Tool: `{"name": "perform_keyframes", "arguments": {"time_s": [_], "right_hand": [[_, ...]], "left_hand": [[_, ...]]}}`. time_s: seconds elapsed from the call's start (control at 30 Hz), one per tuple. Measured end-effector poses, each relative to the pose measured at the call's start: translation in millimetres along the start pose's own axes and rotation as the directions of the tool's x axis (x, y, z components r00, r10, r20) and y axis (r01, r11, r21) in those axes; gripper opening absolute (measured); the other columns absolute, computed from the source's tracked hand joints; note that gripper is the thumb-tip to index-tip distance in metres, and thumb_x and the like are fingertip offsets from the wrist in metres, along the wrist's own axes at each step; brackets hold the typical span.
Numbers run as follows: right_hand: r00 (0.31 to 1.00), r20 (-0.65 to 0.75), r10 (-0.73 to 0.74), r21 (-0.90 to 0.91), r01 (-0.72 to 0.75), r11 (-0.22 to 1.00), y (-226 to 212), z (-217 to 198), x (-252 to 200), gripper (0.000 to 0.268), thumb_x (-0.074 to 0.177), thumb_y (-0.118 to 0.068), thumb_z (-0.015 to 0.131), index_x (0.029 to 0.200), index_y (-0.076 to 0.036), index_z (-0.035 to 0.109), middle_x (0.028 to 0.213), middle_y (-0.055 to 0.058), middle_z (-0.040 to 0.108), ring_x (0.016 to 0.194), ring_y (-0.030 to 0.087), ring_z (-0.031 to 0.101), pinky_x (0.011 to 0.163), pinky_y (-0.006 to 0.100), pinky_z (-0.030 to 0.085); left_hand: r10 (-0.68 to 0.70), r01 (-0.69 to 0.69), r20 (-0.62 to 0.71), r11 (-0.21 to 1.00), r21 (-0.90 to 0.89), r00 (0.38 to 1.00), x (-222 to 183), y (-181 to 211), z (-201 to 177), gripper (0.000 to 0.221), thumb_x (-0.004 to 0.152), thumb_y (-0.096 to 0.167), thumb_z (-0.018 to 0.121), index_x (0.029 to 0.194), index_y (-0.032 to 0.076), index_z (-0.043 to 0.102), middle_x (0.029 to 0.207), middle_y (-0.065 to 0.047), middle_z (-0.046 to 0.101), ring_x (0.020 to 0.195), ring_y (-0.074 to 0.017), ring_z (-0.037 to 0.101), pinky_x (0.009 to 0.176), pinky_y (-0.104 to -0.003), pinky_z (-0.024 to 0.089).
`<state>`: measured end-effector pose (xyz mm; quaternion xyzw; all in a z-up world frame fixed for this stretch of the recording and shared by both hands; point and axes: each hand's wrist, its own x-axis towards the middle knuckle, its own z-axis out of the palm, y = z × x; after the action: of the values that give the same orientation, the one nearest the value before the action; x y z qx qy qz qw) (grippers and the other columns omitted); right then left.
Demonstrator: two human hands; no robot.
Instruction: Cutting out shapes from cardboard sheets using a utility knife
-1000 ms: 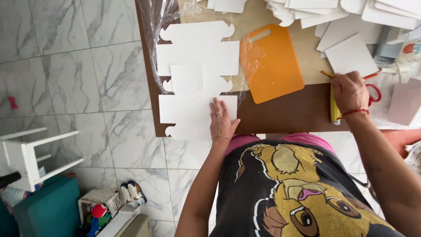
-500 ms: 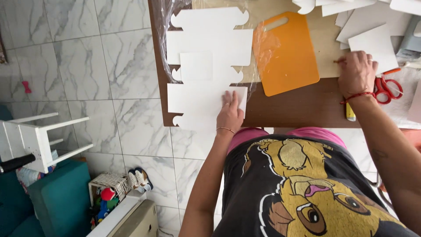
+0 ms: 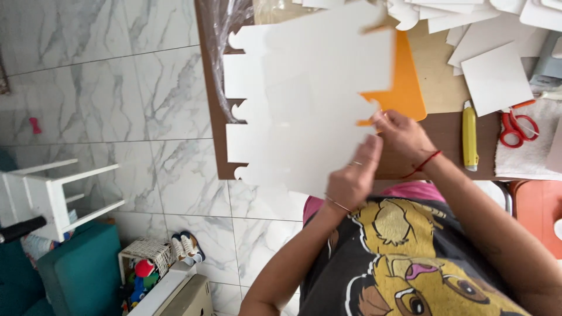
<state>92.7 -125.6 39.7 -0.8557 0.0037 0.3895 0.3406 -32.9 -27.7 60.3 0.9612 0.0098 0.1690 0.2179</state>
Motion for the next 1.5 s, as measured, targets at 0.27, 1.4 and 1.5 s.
{"name": "perform_keyframes", "arguments": {"time_s": [0.27,1.4,1.5], "right_hand": [[0.999,-0.026,-0.02,-0.248,0.013,0.969,67,-36,38,0.029,0.08,-0.029,0.06,0.087,-0.001,0.056,0.073,0.022,0.058,0.073,0.036,0.054,0.062,0.042,0.041],[0.975,-0.202,-0.089,0.006,0.092,0.996,8,-19,43,0.014,0.087,-0.012,0.054,0.1,-0.011,0.06,0.088,-0.002,0.061,0.048,0.004,0.032,0.045,0.02,0.029],[0.954,-0.277,-0.118,0.012,0.127,0.992,43,-12,68,0.018,0.086,-0.018,0.072,0.093,-0.006,0.06,0.071,0.0,0.054,0.057,0.005,0.04,0.049,0.019,0.033]], "left_hand": [[-0.184,0.274,0.234,0.849,-0.451,0.955,6,-12,33,0.027,0.086,0.023,0.049,0.112,0.015,0.054,0.116,-0.003,0.056,0.105,-0.0179,0.056,0.082,-0.029,0.049],[-0.73,0.691,0.29,0.331,-0.642,0.619,36,-91,70,0.009,0.078,0.012,0.059,0.082,0.005,0.059,0.077,-0.004,0.058,0.071,-0.0124,0.055,0.065,-0.022,0.046],[-0.697,0.752,0.432,0.235,-0.616,0.572,59,-87,73,0.009,0.077,0.018,0.059,0.079,0.009,0.059,0.077,0.0,0.059,0.071,-0.0105,0.056,0.064,-0.021,0.047]]}}
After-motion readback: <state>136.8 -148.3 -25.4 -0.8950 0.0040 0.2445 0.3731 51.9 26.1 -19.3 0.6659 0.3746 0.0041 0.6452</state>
